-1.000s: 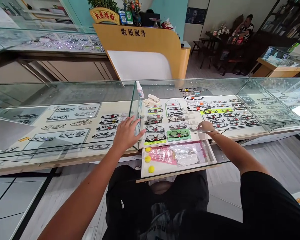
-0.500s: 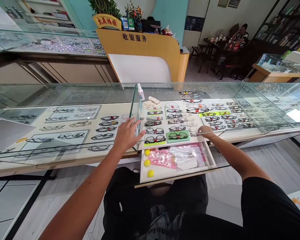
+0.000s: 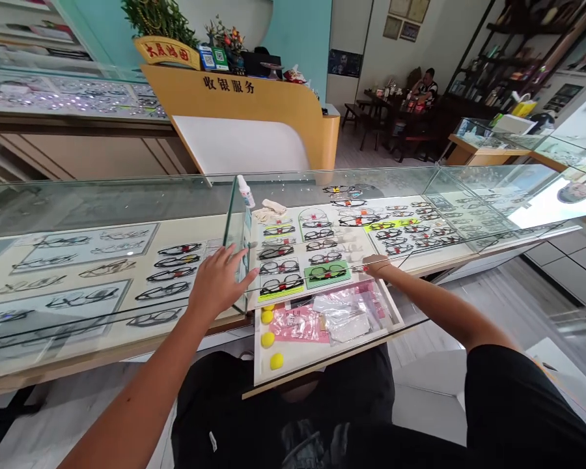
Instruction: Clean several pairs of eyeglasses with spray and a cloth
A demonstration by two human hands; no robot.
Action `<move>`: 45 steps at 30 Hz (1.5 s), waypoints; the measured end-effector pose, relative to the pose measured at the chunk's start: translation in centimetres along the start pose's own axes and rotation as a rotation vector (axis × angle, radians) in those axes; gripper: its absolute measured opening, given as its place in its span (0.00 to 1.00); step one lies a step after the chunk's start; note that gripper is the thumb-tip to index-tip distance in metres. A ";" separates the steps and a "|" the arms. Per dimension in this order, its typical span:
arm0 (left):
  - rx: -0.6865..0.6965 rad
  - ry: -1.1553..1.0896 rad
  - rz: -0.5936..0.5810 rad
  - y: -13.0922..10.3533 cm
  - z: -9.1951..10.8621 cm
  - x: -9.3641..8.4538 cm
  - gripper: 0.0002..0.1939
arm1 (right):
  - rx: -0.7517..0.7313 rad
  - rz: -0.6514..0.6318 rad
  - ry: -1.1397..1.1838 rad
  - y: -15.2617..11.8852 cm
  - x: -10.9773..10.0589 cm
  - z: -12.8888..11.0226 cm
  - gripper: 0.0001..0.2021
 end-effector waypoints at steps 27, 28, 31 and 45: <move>-0.027 -0.048 0.027 -0.5 -1.0 -0.1 0.36 | -0.066 0.570 -0.152 11.2 -28.6 4.7 0.21; -0.028 -0.046 0.026 -0.6 -0.9 -0.1 0.36 | -0.083 0.570 -0.155 12.1 -28.7 4.6 0.22; -0.028 -0.037 0.024 -0.8 -0.8 -0.1 0.37 | -0.116 0.556 -0.152 14.1 -29.0 4.3 0.20; -0.032 -0.025 0.039 -1.0 -0.9 0.0 0.37 | -0.117 0.550 -0.192 17.5 -30.1 2.1 0.15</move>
Point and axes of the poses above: each hand's wrist, its own y-axis towards the middle knuckle, its own x-axis out of the palm, z = x × y, the point moved 9 cm from there along y, towards the middle knuckle, and after that the axes turned 8 degrees about -x, right-handed, at the moved point
